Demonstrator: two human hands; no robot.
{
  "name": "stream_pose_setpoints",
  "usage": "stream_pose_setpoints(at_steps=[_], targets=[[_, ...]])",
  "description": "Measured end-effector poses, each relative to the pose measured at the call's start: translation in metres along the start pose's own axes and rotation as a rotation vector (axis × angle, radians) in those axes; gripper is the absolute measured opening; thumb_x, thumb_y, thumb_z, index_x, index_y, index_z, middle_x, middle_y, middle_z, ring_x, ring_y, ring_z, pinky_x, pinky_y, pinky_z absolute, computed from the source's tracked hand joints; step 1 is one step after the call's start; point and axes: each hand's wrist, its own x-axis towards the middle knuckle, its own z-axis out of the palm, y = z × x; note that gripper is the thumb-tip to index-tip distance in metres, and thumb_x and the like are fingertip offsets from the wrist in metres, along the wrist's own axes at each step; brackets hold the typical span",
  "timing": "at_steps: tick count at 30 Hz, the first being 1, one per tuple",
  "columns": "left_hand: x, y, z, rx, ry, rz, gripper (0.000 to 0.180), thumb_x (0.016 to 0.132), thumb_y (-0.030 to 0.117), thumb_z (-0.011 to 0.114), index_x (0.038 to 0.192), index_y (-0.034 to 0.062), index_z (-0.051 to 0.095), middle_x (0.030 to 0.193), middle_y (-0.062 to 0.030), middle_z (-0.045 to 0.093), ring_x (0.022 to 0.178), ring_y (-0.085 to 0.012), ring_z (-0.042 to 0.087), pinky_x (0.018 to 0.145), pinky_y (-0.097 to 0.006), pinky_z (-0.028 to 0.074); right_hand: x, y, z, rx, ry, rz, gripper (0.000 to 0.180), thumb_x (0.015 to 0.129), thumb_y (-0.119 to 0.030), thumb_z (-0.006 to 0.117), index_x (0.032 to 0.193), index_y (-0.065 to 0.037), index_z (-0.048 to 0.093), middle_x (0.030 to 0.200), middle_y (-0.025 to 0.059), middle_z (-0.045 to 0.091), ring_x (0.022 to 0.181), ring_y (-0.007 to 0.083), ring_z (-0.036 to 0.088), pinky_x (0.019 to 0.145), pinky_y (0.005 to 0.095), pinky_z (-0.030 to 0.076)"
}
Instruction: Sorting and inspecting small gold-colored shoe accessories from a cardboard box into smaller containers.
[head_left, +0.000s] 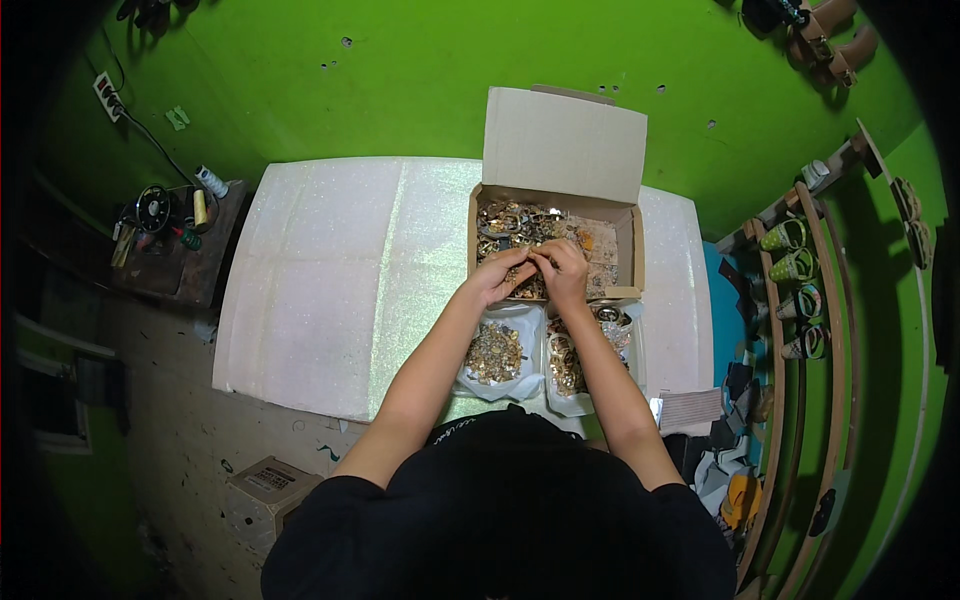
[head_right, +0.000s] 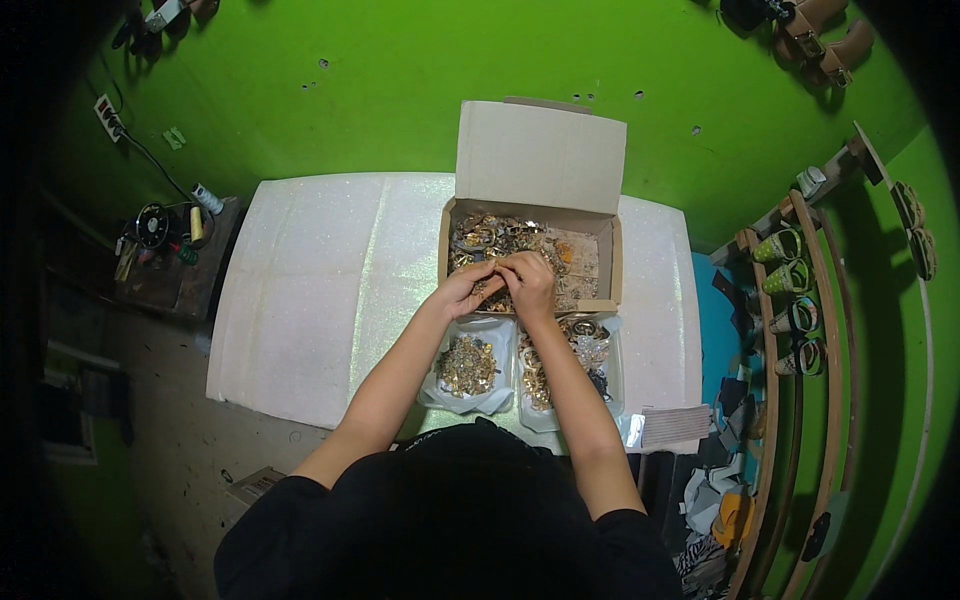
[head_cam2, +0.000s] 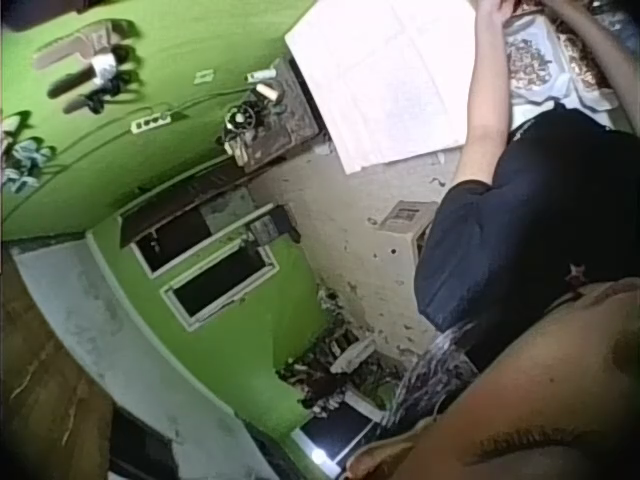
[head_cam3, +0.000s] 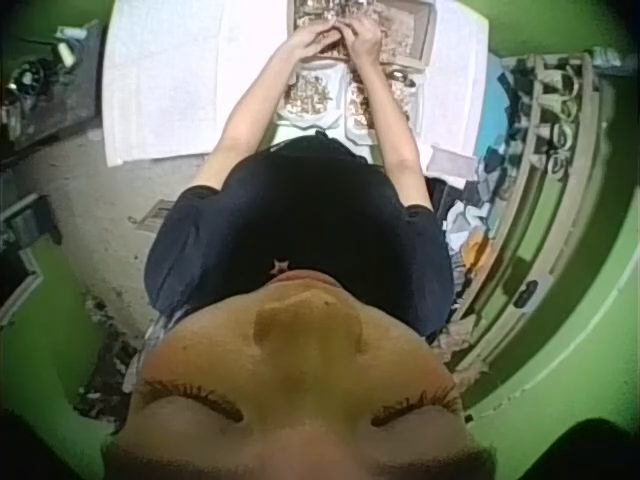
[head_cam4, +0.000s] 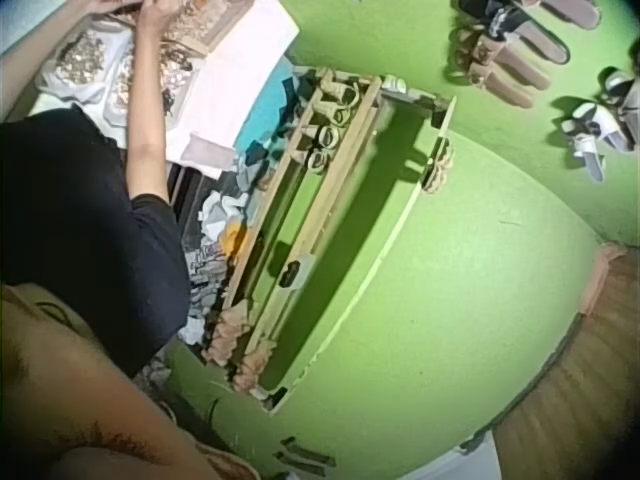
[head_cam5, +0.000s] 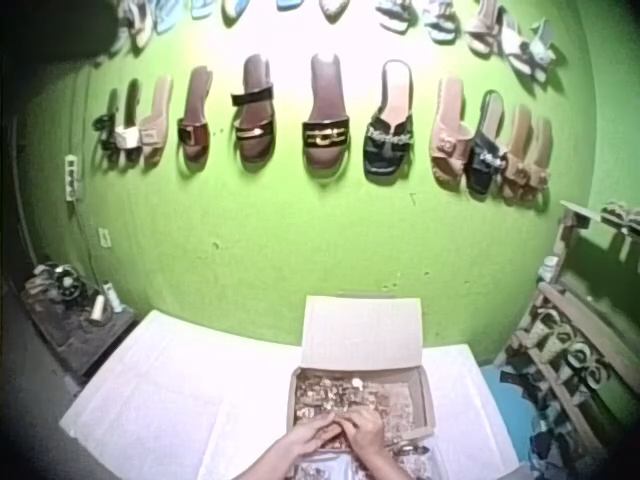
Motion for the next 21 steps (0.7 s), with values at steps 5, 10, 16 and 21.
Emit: stream_pose_setpoints(at_steps=[5,10,16,21], targets=[[0.0,0.0,-0.002,0.003,-0.011,-0.013,0.024,0.085,0.011,0.047,0.103,-0.0052,0.049,0.096,-0.0123,0.054,0.087,-0.0174,0.055,0.08,-0.026,0.049,0.0,-0.001,0.0,0.003,0.003,0.005,0.009,0.062,-0.002,0.064,0.069,-0.003,0.06,0.072,0.0087,0.058,0.071,0.0237,0.055,0.064,0.0323,0.043],[-0.003,0.003,0.0,-0.005,-0.009,-0.021,0.024,0.084,0.012,0.049,0.102,-0.0053,0.049,0.097,-0.012,0.053,0.089,-0.0173,0.055,0.08,-0.026,0.049,0.0,-0.003,-0.001,-0.063,0.007,0.001,0.011,0.06,-0.002,0.066,0.068,-0.002,0.06,0.072,0.0084,0.057,0.071,0.0238,0.054,0.064,0.0323,0.043],[-0.005,0.002,0.006,0.05,0.023,0.0,0.023,0.083,0.011,0.05,0.099,-0.0058,0.051,0.098,-0.0129,0.054,0.089,-0.018,0.055,0.08,-0.026,0.049,0.0,-0.001,-0.002,-0.081,0.008,-0.021,0.01,0.059,-0.004,0.067,0.066,-0.002,0.06,0.073,0.0076,0.057,0.074,0.0241,0.052,0.065,0.0328,0.042],[-0.003,0.003,0.004,0.012,0.011,-0.02,0.022,0.084,0.01,0.049,0.099,-0.0061,0.051,0.097,-0.0134,0.054,0.088,-0.0177,0.055,0.08,-0.025,0.049,-0.004,-0.005,0.001,-0.083,0.055,0.082,0.01,0.06,-0.004,0.067,0.067,-0.002,0.061,0.074,0.0089,0.057,0.074,0.0243,0.052,0.066,0.0333,0.042]])
